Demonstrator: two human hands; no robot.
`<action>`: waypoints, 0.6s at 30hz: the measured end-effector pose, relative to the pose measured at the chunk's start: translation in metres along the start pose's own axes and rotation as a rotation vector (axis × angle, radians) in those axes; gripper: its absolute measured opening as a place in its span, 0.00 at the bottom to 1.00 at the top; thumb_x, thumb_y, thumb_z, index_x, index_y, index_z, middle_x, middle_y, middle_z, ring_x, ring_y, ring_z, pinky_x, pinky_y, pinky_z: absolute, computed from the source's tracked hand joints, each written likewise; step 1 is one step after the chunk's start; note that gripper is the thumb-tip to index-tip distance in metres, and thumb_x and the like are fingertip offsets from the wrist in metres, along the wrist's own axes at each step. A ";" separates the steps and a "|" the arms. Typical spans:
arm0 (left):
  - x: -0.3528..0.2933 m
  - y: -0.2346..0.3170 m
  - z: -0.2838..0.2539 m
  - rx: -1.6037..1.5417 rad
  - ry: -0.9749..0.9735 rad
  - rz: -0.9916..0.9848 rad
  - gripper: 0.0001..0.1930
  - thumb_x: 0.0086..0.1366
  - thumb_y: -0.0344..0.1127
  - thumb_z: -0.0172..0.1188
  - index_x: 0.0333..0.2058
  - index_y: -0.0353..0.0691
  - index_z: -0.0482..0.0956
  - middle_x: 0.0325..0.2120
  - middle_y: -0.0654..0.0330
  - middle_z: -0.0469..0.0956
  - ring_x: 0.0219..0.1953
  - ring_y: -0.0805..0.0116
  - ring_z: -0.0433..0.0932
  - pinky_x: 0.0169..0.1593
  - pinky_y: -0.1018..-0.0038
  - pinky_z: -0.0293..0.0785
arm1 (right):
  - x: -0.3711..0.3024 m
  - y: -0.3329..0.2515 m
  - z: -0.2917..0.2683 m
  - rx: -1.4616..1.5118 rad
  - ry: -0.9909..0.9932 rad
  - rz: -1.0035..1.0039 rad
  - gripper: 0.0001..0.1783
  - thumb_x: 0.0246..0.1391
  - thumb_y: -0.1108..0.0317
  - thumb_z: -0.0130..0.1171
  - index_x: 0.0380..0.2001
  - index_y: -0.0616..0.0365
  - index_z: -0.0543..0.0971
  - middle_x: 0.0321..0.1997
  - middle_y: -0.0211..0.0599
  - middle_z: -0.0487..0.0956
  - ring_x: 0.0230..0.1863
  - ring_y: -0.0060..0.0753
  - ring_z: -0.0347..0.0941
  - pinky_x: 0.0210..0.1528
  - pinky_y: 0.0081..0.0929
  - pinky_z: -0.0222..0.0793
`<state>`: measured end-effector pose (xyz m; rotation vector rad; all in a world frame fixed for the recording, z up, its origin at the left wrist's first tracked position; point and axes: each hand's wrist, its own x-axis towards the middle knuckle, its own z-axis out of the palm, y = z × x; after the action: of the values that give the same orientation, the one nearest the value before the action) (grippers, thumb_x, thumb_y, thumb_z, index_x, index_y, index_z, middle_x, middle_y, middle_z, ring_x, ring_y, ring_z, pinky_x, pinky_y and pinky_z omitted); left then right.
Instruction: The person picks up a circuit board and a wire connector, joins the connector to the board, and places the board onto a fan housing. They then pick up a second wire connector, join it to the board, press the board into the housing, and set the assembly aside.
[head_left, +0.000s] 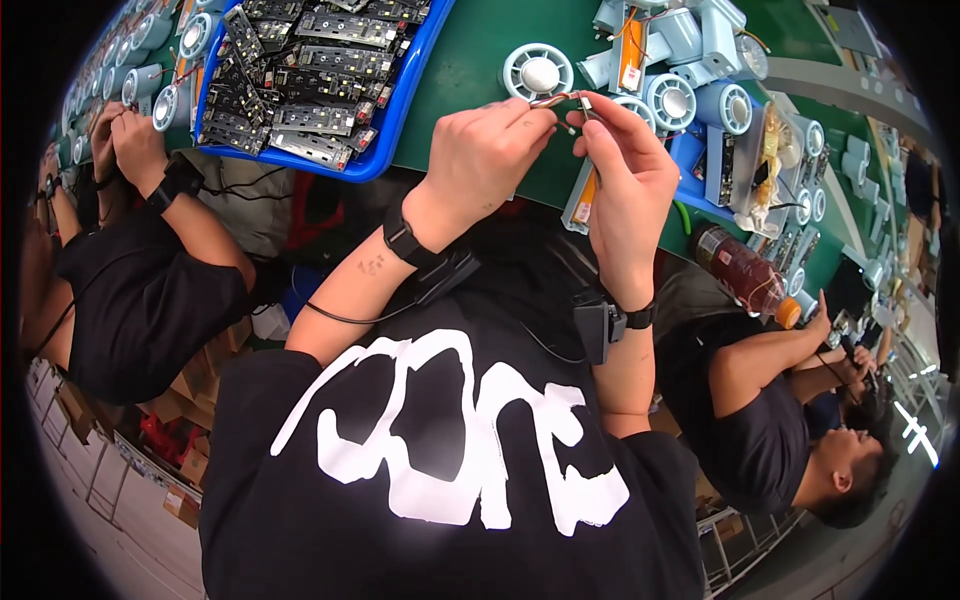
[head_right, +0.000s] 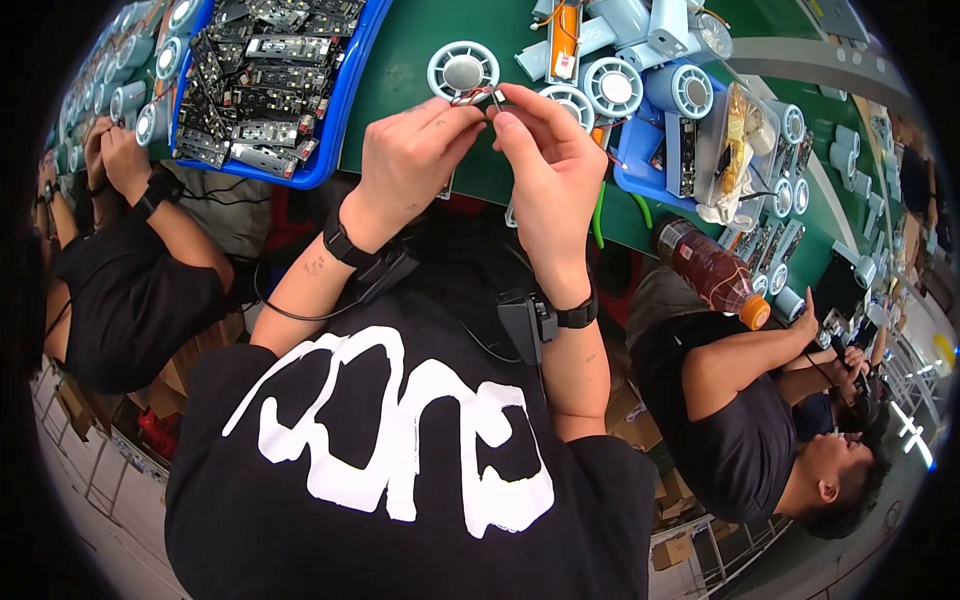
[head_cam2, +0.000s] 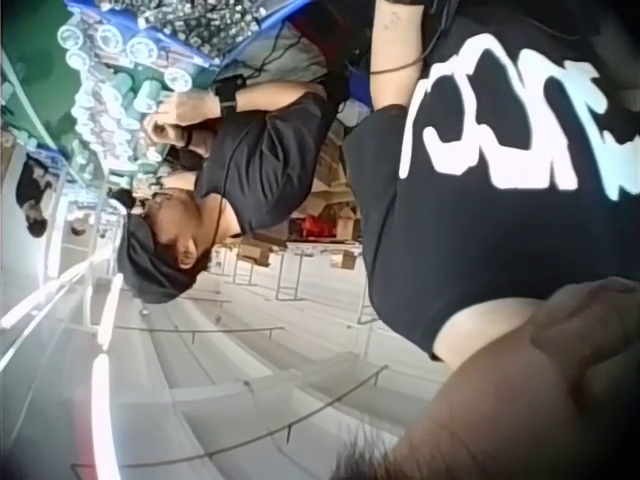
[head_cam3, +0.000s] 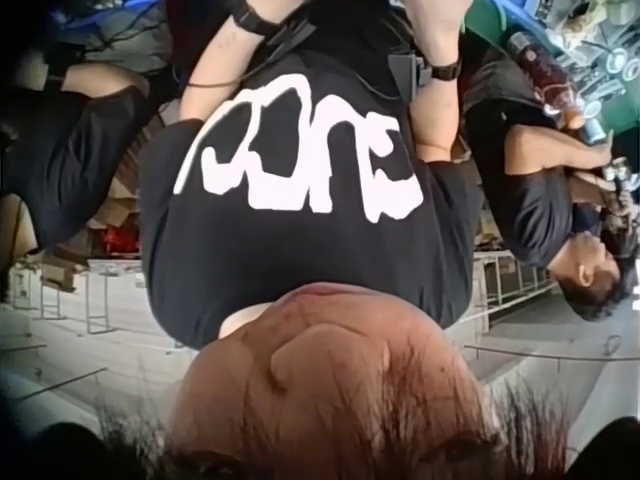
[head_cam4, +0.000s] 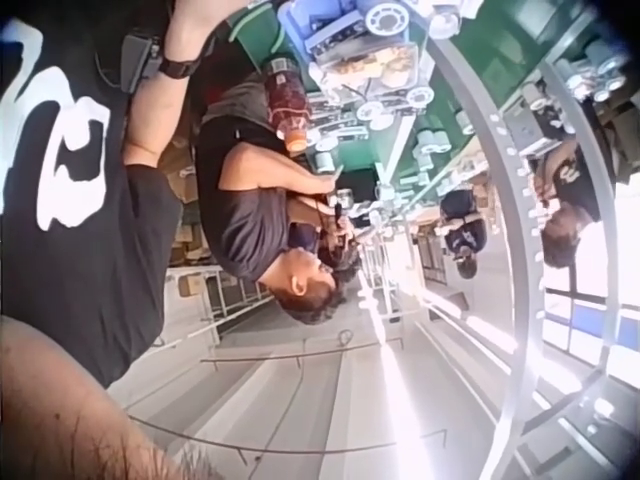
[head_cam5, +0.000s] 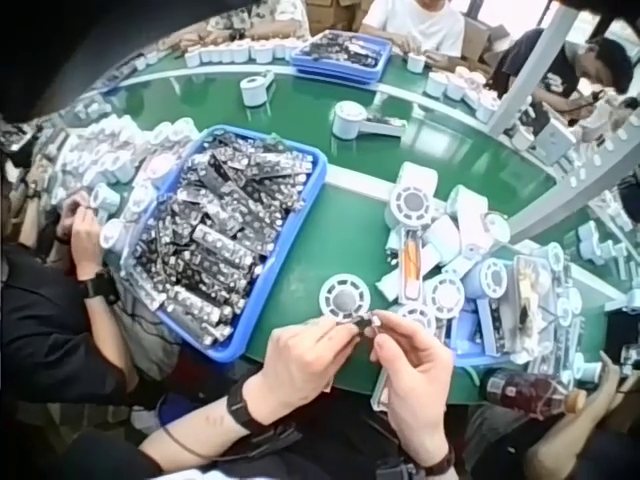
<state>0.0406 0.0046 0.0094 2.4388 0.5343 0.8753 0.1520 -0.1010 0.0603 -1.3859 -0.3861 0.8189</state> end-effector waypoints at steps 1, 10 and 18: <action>0.001 0.001 -0.001 -0.002 -0.002 0.000 0.11 0.56 0.29 0.70 0.39 0.42 0.84 0.25 0.63 0.78 0.25 0.62 0.81 0.27 0.69 0.76 | -0.001 0.001 -0.001 0.000 0.002 0.001 0.15 0.64 0.78 0.58 0.53 0.70 0.80 0.47 0.40 0.84 0.39 0.21 0.75 0.43 0.17 0.71; 0.007 0.003 0.009 0.064 -0.015 0.021 0.10 0.57 0.30 0.70 0.38 0.43 0.84 0.24 0.65 0.76 0.25 0.65 0.80 0.26 0.71 0.75 | -0.004 0.007 -0.006 0.101 0.011 -0.013 0.15 0.65 0.78 0.58 0.54 0.69 0.79 0.47 0.41 0.83 0.41 0.23 0.76 0.45 0.19 0.71; 0.002 0.000 -0.006 -0.052 -0.089 0.015 0.09 0.57 0.27 0.69 0.38 0.40 0.85 0.28 0.63 0.80 0.29 0.65 0.83 0.29 0.72 0.78 | -0.005 0.009 -0.006 0.076 0.012 -0.037 0.16 0.65 0.78 0.57 0.55 0.70 0.78 0.49 0.42 0.82 0.44 0.25 0.77 0.47 0.20 0.72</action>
<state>0.0380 0.0072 0.0139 2.4246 0.4558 0.7727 0.1499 -0.1095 0.0513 -1.3092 -0.3667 0.7867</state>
